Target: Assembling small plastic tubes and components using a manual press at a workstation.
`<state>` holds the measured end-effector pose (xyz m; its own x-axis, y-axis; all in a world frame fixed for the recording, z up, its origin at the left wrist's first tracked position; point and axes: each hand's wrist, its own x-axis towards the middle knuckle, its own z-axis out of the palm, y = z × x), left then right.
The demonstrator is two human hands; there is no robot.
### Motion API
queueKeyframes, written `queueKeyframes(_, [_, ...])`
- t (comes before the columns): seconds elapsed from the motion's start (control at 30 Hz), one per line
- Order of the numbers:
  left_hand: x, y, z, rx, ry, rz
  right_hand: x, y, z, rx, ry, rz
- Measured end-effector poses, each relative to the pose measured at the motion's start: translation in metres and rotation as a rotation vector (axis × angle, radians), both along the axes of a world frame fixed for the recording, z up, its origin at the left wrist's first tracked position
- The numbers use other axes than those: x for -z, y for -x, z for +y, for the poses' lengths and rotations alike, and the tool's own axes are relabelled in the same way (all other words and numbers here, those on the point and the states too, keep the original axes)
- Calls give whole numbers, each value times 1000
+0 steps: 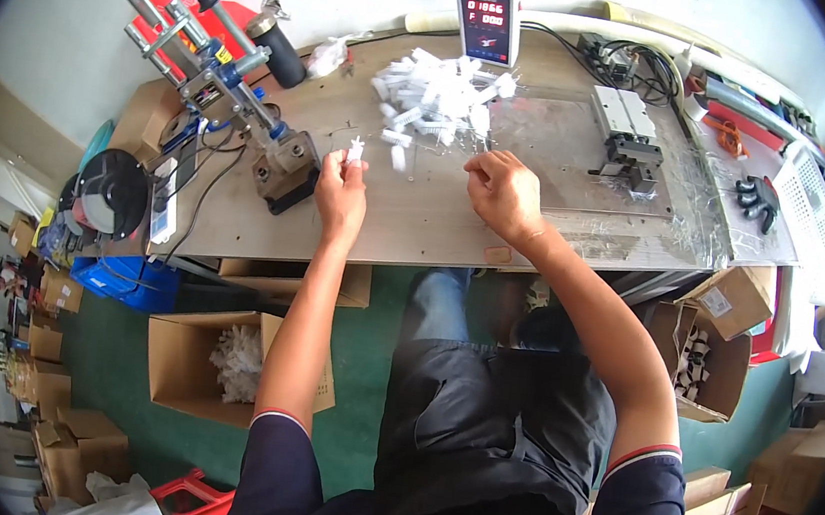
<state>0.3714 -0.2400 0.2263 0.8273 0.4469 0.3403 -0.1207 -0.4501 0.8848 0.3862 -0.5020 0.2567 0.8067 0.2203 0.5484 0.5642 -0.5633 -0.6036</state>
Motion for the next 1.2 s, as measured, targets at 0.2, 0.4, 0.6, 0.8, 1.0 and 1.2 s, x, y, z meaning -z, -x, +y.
queueKeyframes(0.2, [1,-13,-34,-60,-101,-10,-4,-19,38,29,90,-68])
queueKeyframes(0.4, [9,-17,-29,-112,-161,-58,-14,-58,92,53,364,-139])
queueKeyframes(0.6, [3,-16,-28,-39,-65,34,-26,-69,104,-24,536,220])
queueKeyframes(0.8, [-9,-12,-37,18,-111,108,-29,-81,92,29,487,289])
queueKeyframes(1.0, [-6,-11,-36,15,-150,67,-38,-76,69,69,373,404])
queueKeyframes(1.2, [-7,-10,-36,2,-254,72,-30,-45,14,5,425,316])
